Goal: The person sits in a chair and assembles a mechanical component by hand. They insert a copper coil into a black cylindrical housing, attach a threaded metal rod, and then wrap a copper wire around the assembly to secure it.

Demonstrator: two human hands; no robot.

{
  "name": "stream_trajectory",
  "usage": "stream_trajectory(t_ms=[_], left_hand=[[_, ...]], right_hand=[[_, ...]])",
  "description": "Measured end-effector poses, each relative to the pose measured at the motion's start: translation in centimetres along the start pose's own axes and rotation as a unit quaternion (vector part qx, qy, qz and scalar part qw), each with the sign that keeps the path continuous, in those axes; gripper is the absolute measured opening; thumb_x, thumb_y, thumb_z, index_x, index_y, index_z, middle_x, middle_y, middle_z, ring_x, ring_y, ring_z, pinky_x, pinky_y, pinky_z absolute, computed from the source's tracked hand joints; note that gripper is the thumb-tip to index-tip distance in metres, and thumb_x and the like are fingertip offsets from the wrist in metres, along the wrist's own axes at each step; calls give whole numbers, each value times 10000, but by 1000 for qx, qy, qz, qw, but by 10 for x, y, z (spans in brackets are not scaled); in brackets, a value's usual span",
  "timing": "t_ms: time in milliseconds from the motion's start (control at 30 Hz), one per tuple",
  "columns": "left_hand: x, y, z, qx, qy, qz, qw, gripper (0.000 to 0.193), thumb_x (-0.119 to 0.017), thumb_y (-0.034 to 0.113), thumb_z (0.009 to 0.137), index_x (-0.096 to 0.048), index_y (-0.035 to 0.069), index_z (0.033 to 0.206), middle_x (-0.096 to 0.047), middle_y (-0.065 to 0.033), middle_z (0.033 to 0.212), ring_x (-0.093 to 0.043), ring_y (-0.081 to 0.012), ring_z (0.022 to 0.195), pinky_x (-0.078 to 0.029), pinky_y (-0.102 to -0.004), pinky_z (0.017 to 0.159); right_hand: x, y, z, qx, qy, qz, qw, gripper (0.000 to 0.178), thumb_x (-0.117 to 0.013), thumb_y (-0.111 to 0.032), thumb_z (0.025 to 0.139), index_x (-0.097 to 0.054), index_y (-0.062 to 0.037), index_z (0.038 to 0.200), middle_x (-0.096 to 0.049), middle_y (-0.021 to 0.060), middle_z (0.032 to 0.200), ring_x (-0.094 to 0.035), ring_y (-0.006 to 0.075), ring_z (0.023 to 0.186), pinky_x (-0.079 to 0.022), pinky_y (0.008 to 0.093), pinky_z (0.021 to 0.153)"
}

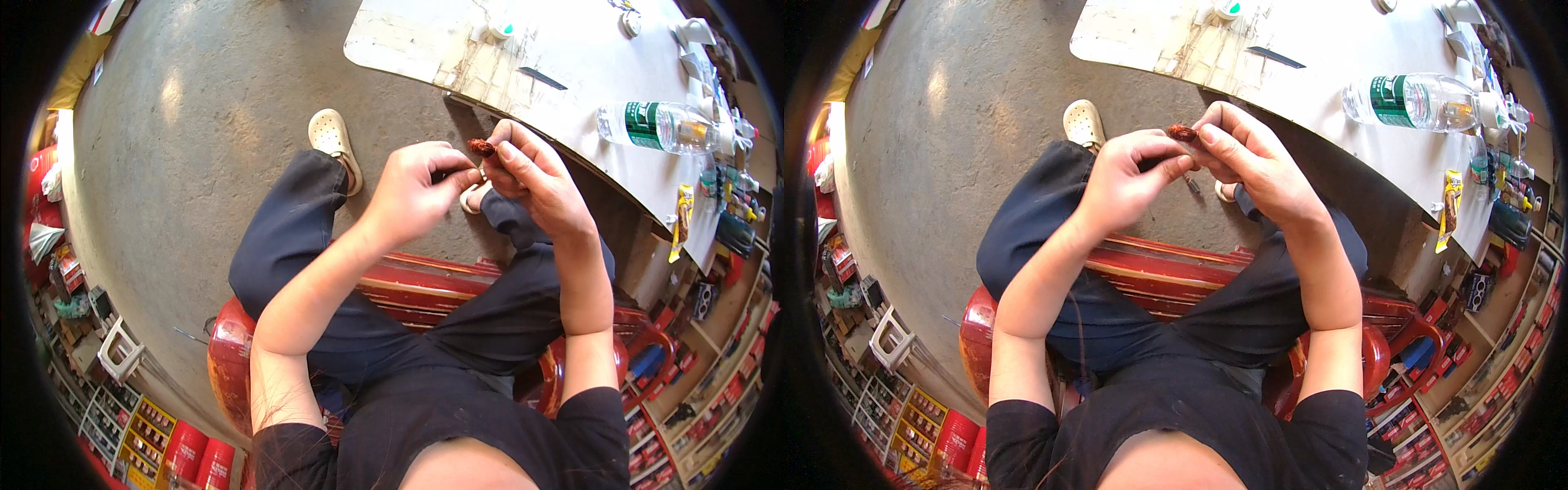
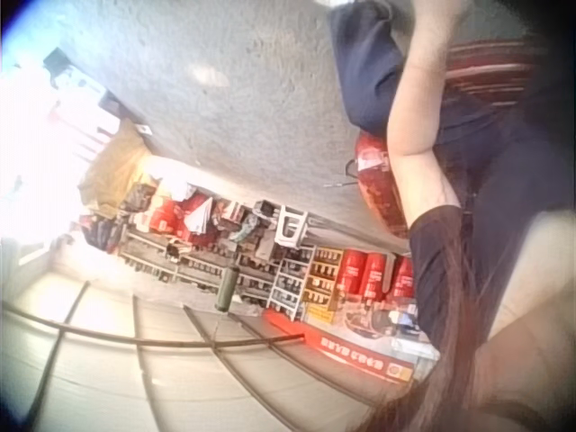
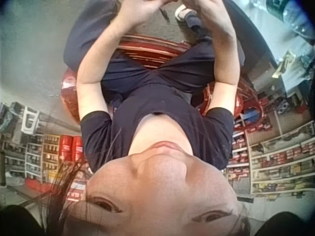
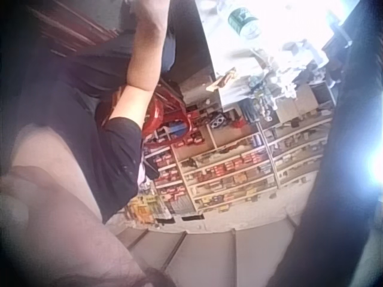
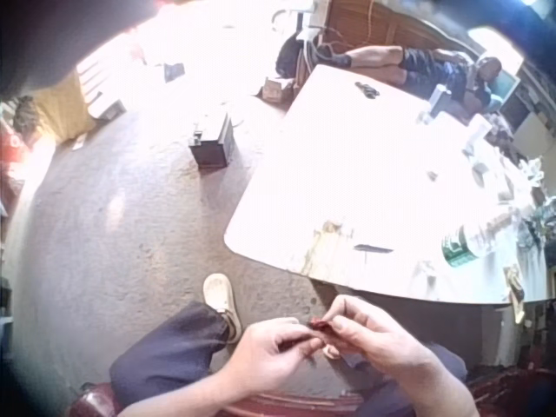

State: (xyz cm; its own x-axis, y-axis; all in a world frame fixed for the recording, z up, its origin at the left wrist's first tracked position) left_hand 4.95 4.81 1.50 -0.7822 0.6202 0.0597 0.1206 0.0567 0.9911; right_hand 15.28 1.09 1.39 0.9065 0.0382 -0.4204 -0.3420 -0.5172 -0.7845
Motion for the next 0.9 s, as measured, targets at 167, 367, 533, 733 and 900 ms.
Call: stream_trajectory(t_ms=[167,367,533,733,900], left_hand=[[19,-14,7,61,-2,-59,996,130,-692,90,849,-705,-30,896,-691,-54,785,-595,-75,715,-479,-243,658],[29,12,6,-30,22,48,998,89,-667,63,864,-710,-12,887,-655,-59,772,-603,-127,711,-462,-248,658],[10,45,-9,-155,42,134,978,77,-701,23,810,-702,-10,879,-600,-96,715,-577,-192,630,-454,-281,573],[11,7,3,-37,-26,41,998,110,-670,66,843,-684,-26,901,-637,-102,758,-608,-186,688,-475,-298,645],[20,32,-4,-163,79,257,949,106,-679,73,825,-681,-1,901,-600,-92,727,-608,-243,650,-482,-310,585]], right_hand=[[-10,-4,-2,-31,-66,-25,997,208,-525,-280,1003,-502,-73,1002,-465,-62,743,-348,19,598,-290,183,519],[4,-3,5,55,31,-376,925,253,-556,-253,985,-499,-8,953,-509,27,698,-463,77,631,-407,240,559],[12,3,9,1,73,-33,997,213,-487,-258,1022,-474,-55,963,-398,-35,642,-328,35,533,-275,207,463],[-9,0,-4,-73,-107,-145,981,230,-521,-225,999,-460,-50,863,-451,-17,620,-376,50,496,-295,215,449],[2,-17,5,106,92,-449,882,240,-556,-205,977,-487,14,908,-566,128,659,-539,140,581,-427,292,535]])
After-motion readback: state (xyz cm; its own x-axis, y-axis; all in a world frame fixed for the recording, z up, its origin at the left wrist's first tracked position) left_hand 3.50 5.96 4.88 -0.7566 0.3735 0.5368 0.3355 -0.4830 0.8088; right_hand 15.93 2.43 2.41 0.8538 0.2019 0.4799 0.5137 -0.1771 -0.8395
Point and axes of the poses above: each hand's wrist, its own z-axis towards the middle knuckle, its own x-axis out of the back of the hand, y = z × x, the point moved 10 cm from there along z, towards the middle knuckle
